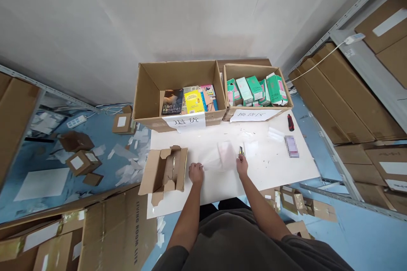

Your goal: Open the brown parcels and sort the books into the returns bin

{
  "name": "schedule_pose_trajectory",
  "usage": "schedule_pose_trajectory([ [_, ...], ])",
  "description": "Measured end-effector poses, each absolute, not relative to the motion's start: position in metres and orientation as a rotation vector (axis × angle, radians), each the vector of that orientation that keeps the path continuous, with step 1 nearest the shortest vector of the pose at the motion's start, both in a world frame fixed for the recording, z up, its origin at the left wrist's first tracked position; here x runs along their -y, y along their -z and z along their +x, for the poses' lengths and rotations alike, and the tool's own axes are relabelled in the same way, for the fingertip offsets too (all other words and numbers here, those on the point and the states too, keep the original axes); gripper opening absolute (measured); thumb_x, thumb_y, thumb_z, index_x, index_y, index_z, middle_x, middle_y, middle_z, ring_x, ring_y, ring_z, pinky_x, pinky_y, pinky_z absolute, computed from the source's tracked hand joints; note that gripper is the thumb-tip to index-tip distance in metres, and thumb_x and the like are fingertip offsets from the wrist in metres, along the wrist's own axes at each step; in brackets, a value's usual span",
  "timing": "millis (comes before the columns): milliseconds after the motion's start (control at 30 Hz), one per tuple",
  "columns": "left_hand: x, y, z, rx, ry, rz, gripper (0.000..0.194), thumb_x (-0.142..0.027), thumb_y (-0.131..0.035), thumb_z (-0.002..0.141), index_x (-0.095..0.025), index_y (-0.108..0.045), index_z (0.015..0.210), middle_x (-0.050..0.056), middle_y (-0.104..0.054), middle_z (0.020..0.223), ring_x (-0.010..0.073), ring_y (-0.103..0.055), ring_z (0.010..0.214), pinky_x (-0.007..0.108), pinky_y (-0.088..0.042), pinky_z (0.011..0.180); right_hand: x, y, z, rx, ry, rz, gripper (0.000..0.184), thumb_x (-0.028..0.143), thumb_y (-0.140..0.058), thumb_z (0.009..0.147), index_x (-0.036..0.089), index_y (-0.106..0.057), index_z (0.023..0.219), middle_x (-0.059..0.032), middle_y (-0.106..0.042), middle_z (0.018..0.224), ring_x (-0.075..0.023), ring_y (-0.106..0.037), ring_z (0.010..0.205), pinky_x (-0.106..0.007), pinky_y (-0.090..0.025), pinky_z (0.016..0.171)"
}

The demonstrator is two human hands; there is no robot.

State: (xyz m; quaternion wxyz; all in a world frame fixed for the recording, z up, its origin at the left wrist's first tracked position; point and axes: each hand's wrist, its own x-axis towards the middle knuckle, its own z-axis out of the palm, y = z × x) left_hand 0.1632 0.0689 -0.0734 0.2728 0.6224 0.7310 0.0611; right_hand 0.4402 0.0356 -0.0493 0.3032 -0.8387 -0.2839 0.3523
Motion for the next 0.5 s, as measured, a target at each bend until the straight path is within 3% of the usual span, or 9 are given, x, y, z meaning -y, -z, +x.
schedule_pose_trajectory([
  [133,-0.063,0.065,0.151,-2.012,-0.175,1.670,0.024,-0.023,-0.050,0.099,-0.021,-0.074,0.102,0.010,-0.063,0.114,0.0251,-0.054,0.107,0.035,-0.044,0.092,-0.026,0.046,0.447,1.017,-0.691,-2.314,0.050,0.038,-0.037,0.097,0.014,-0.057,0.136,-0.0190,-0.063,0.132,-0.0314,-0.058,0.122,-0.044,-0.044,0.106],
  [300,-0.054,0.058,0.139,-1.994,-0.159,1.665,0.019,-0.021,-0.054,0.097,-0.021,-0.073,0.100,0.009,-0.063,0.113,0.0235,-0.055,0.104,0.033,-0.046,0.086,-0.043,0.056,0.398,1.652,-0.788,-2.404,0.055,0.038,-0.060,0.092,0.021,-0.056,0.143,-0.0156,-0.049,0.151,-0.0350,-0.040,0.139,-0.046,-0.040,0.110],
  [400,-0.053,0.058,0.135,-1.951,-0.143,1.670,0.015,-0.019,-0.058,0.095,-0.022,-0.073,0.098,0.007,-0.063,0.112,0.0219,-0.056,0.104,0.031,-0.046,0.086,-0.056,0.060,0.376,1.719,-0.753,-2.474,0.034,0.031,-0.062,0.092,0.022,-0.069,0.123,-0.0165,-0.049,0.149,-0.0368,-0.040,0.137,-0.046,-0.042,0.105],
  [500,-0.054,0.057,0.132,-1.941,-0.139,1.666,0.013,-0.017,-0.060,0.093,-0.021,-0.072,0.095,0.006,-0.064,0.109,0.0206,-0.058,0.102,0.031,-0.047,0.088,-0.067,0.053,0.371,1.641,-0.869,-2.278,0.021,0.025,-0.055,0.094,0.020,-0.073,0.102,-0.0155,-0.059,0.133,-0.0309,-0.051,0.125,-0.040,-0.046,0.102],
])
